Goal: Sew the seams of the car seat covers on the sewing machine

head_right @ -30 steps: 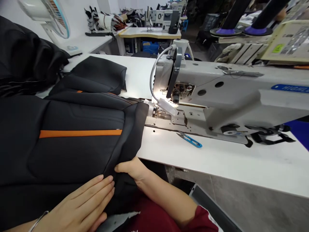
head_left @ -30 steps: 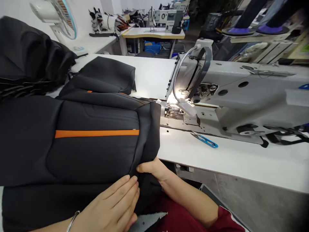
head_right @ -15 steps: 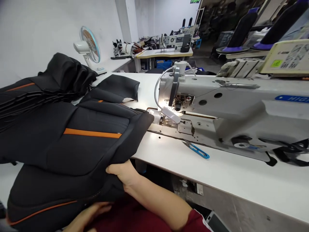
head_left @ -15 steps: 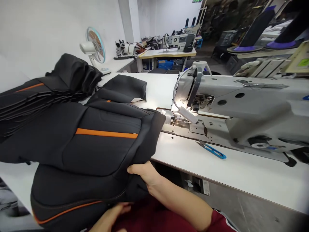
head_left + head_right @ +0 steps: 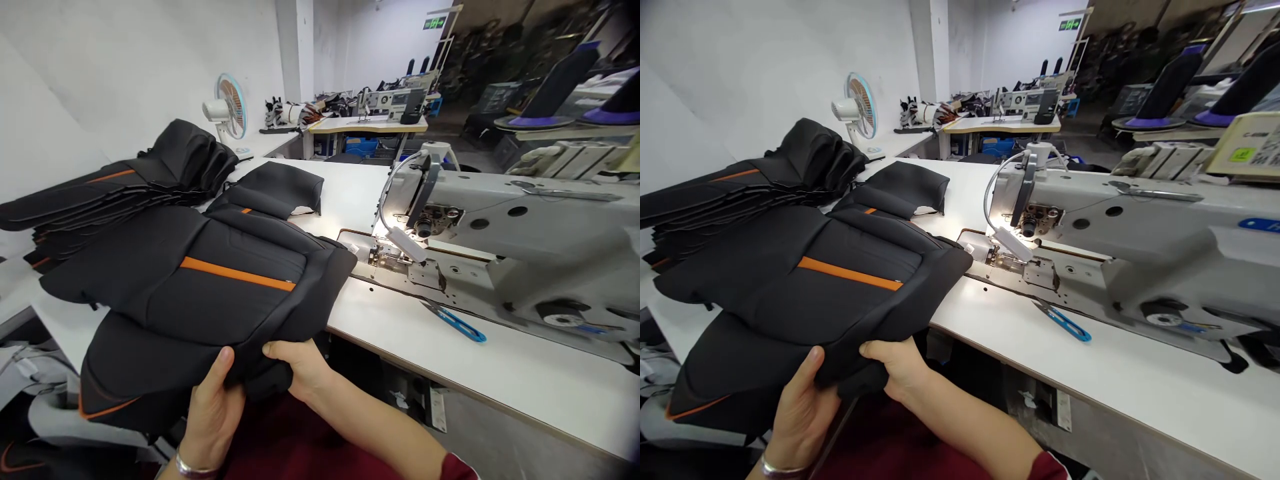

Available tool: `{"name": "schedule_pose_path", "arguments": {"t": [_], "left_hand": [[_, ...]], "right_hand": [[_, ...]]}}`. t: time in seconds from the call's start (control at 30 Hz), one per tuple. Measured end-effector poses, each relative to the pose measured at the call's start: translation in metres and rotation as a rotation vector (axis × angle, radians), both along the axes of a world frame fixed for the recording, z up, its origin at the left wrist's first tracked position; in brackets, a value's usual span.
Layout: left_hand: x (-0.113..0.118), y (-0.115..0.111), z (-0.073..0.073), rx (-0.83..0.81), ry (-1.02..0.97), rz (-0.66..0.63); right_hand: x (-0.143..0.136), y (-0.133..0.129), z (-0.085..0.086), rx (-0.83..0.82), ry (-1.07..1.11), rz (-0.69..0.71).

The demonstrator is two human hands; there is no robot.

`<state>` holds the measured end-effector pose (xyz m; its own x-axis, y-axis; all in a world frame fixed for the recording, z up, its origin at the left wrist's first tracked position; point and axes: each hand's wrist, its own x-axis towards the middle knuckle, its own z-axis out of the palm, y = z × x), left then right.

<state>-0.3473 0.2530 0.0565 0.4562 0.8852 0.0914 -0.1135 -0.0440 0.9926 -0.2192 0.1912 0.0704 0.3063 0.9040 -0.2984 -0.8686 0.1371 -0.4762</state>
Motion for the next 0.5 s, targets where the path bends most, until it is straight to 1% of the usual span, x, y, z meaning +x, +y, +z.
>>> {"name": "schedule_pose_path", "arguments": {"t": [0.07,0.1,0.13,0.2,0.27,0.33,0.4,0.5], "left_hand": [[0.008,-0.003,0.011,-0.43,-0.238,0.159],[0.011,-0.004,0.016,-0.577,-0.3,0.208],[0.014,-0.004,0.021,-0.693,-0.34,0.24],[0.017,-0.003,0.028,-0.869,-0.387,0.281],[0.018,-0.001,0.031,-0.98,-0.409,0.296],[0.017,0.002,0.029,-1.047,-0.416,0.288],[0.013,0.005,0.023,-1.08,-0.419,0.257],[0.007,0.009,0.009,-1.071,-0.418,0.166]], "right_hand": [[0.001,0.001,-0.001,0.023,0.0,0.005],[0.002,0.002,-0.002,0.026,-0.002,0.007],[0.003,0.002,-0.003,0.027,-0.004,0.009],[0.004,0.004,-0.004,0.026,-0.004,0.009],[0.004,0.006,-0.007,0.024,0.0,0.007],[0.004,0.007,-0.009,0.019,0.007,0.007],[0.003,0.008,-0.012,0.013,0.013,0.012],[0.003,0.009,-0.017,0.007,0.016,0.028]]}}
